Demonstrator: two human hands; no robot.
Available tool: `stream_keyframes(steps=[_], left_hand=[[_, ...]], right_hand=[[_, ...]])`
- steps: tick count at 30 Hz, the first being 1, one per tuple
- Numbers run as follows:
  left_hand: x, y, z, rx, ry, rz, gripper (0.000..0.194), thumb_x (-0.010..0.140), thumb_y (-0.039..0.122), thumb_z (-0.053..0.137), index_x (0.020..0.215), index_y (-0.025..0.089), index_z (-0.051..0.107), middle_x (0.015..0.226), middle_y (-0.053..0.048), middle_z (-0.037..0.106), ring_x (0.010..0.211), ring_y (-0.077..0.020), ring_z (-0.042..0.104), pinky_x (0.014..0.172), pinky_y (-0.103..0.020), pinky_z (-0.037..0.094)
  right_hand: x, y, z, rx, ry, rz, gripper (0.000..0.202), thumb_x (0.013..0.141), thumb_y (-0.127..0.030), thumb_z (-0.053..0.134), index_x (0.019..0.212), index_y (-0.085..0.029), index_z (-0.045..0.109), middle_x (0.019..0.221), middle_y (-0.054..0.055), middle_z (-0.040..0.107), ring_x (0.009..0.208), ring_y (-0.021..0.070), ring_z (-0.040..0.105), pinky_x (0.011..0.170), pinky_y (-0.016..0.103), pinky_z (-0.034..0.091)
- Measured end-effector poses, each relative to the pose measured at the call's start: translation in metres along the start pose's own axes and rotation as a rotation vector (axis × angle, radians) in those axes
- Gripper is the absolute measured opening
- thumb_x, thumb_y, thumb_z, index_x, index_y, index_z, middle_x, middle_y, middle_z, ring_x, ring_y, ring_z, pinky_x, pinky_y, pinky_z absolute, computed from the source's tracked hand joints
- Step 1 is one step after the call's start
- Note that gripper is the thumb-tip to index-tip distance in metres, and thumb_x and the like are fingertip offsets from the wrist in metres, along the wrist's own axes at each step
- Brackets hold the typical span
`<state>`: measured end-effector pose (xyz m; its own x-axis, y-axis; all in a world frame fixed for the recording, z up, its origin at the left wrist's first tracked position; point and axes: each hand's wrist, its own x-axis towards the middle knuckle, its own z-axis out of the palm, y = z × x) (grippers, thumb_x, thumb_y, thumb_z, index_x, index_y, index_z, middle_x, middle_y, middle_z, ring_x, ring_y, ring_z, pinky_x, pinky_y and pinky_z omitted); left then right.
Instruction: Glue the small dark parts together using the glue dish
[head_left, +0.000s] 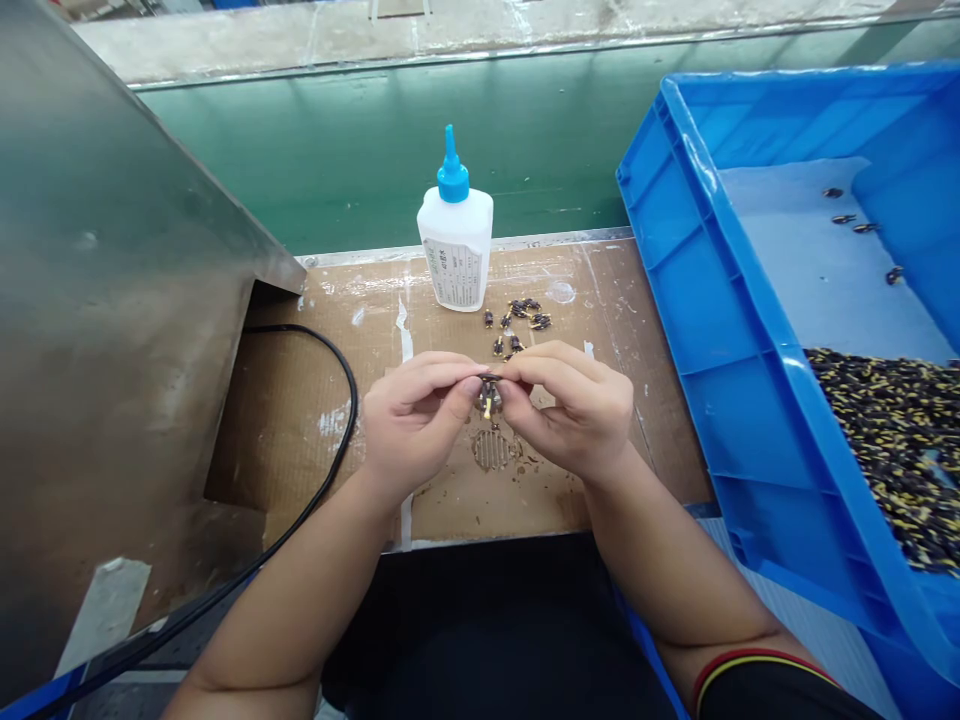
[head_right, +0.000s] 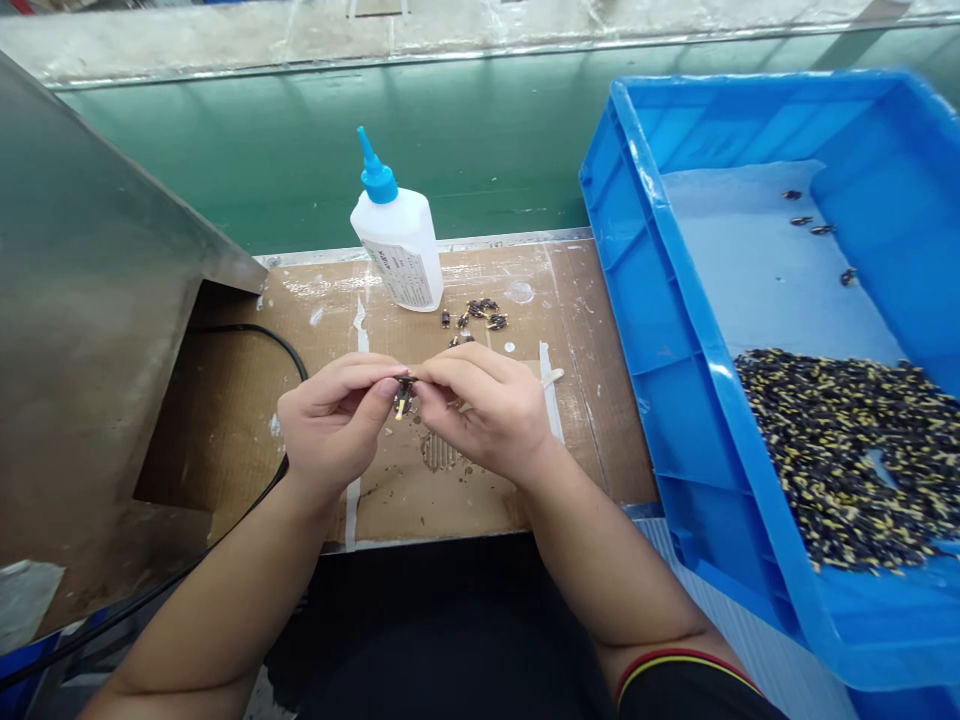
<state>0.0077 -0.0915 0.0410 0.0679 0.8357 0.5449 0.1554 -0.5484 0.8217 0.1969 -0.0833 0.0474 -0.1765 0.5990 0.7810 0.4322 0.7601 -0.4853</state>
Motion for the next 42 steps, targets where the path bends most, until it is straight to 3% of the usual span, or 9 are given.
stream_keyframes(steps=[12, 20, 26, 35, 42], left_hand=[[0.003, -0.002, -0.004, 0.039, -0.067, 0.065, 0.015, 0.097, 0.012, 0.074, 0.105, 0.023, 0.082, 0.098, -0.004, 0.082, 0.086, -0.0139, 0.077, 0.08, -0.025, 0.064], [0.009, -0.004, -0.01, 0.305, -0.137, 0.296, 0.012, 0.098, 0.007, 0.071, 0.105, 0.016, 0.075, 0.097, -0.007, 0.08, 0.089, -0.0152, 0.077, 0.082, -0.026, 0.064], [0.008, 0.001, -0.007, 0.337, -0.101, 0.315, 0.009, 0.098, 0.008, 0.069, 0.098, 0.017, 0.071, 0.09, -0.004, 0.077, 0.082, -0.0127, 0.074, 0.077, -0.023, 0.063], [0.004, 0.001, -0.006, 0.275, -0.057, 0.232, 0.009, 0.097, 0.009, 0.069, 0.095, 0.017, 0.073, 0.088, -0.004, 0.078, 0.081, -0.0135, 0.074, 0.076, -0.025, 0.062], [0.004, 0.001, -0.003, 0.342, -0.04, 0.294, 0.01, 0.096, 0.006, 0.07, 0.096, 0.016, 0.072, 0.088, -0.004, 0.078, 0.082, -0.0131, 0.075, 0.079, -0.024, 0.063]], right_hand=[[0.0, 0.0, 0.002, 0.009, -0.035, 0.03, 0.014, 0.097, -0.011, 0.067, 0.087, -0.02, 0.068, 0.079, -0.001, 0.072, 0.065, 0.0113, 0.064, 0.062, 0.024, 0.054], [0.001, 0.002, -0.003, 0.015, -0.075, 0.051, 0.013, 0.098, -0.013, 0.067, 0.088, -0.022, 0.067, 0.078, -0.001, 0.071, 0.064, 0.0113, 0.062, 0.059, 0.024, 0.055], [0.002, 0.001, -0.003, 0.074, -0.103, 0.072, 0.013, 0.099, -0.013, 0.068, 0.088, -0.022, 0.067, 0.079, -0.001, 0.071, 0.066, 0.0119, 0.063, 0.06, 0.025, 0.055], [0.004, -0.003, -0.007, 0.16, -0.119, 0.11, 0.012, 0.1, -0.014, 0.068, 0.091, -0.022, 0.07, 0.08, -0.001, 0.074, 0.069, 0.0128, 0.068, 0.064, 0.025, 0.057], [0.003, -0.002, -0.004, 0.135, -0.105, 0.12, 0.013, 0.098, -0.013, 0.069, 0.087, -0.021, 0.069, 0.077, -0.002, 0.071, 0.065, 0.0113, 0.063, 0.06, 0.024, 0.055]])
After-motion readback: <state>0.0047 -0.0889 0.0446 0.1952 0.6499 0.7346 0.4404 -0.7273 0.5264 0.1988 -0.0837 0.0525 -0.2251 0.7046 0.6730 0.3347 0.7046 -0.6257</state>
